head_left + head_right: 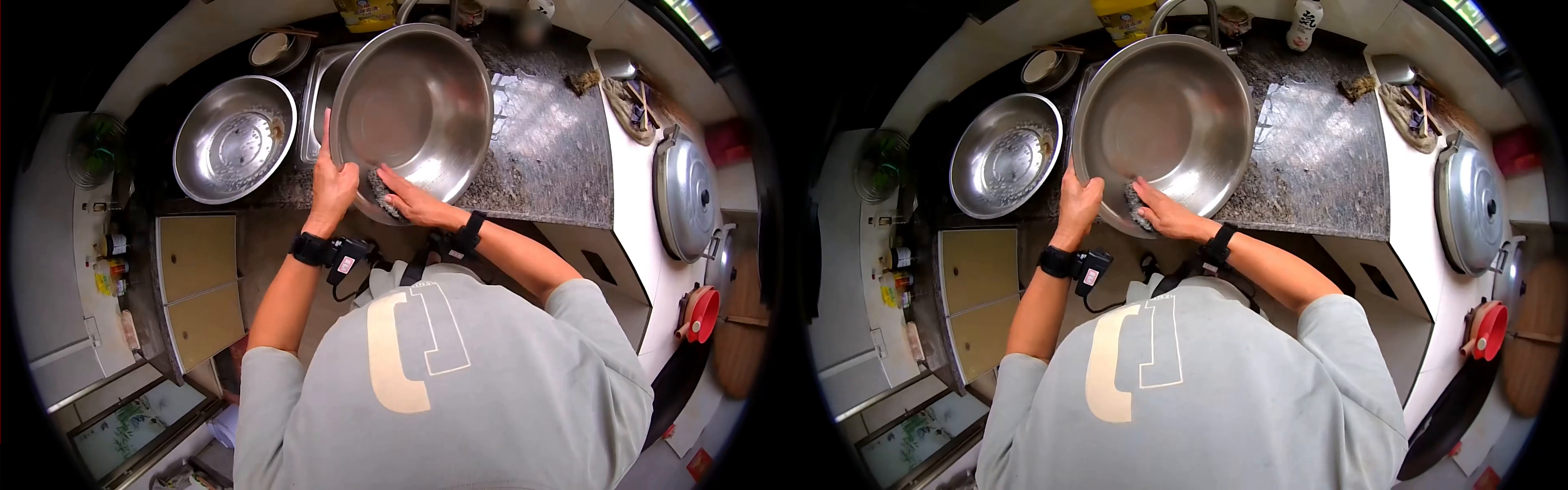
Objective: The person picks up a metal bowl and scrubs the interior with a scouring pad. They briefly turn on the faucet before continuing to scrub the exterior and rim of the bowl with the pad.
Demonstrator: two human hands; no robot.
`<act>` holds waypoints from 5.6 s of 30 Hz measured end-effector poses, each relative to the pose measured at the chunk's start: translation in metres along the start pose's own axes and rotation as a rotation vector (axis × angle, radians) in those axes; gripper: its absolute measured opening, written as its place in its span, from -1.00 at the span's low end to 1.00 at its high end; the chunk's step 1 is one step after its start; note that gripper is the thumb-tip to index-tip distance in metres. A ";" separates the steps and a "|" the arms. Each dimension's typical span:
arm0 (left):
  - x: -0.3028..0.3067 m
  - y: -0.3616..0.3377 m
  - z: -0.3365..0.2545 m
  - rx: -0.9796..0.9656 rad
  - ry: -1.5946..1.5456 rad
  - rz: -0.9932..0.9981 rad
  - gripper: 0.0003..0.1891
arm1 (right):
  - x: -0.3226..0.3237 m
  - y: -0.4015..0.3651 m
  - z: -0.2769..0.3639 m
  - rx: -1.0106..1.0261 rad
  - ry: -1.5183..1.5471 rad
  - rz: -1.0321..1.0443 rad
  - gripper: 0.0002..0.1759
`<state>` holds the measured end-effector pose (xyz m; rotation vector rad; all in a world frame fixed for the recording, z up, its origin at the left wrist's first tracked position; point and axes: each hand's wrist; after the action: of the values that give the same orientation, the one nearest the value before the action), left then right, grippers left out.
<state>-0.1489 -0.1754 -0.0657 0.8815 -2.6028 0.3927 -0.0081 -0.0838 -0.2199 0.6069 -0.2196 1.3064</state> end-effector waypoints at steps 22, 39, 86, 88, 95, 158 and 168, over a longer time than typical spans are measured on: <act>0.026 0.015 0.002 -0.050 0.058 0.228 -0.08 | 0.065 -0.046 -0.031 -0.244 -1.136 -0.068 -0.31; 0.027 0.011 0.004 -0.224 0.081 0.225 -0.09 | 0.049 -0.050 -0.020 -0.337 -1.091 -0.145 -0.31; 0.053 0.020 0.017 -0.188 0.370 0.169 -0.09 | -0.061 0.001 0.005 -0.262 -0.218 -0.219 -0.22; 0.056 0.025 0.017 -0.186 0.400 0.175 -0.11 | -0.039 -0.013 0.023 -0.381 -0.364 -0.025 -0.23; 0.050 0.025 0.011 -0.194 0.325 0.118 -0.22 | 0.030 -0.062 0.011 -0.331 -1.016 -0.122 -0.30; 0.010 -0.024 0.028 -0.391 0.245 0.007 -0.54 | -0.014 -0.082 0.007 -0.434 -0.804 -0.189 -0.22; 0.020 -0.012 -0.004 -0.319 0.433 0.030 -0.60 | 0.000 -0.079 0.010 -0.496 -0.816 -0.051 -0.20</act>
<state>-0.1556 -0.1935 -0.0520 0.5744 -2.1970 0.1459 0.0682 -0.0997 -0.2351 0.6788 -1.1514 0.8424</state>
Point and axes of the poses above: each hand's wrist, its own y-axis towards the middle knuckle, its own x-axis out of the back of the hand, z = x × y, and after that the axes turned 13 degrees about x, right-handed
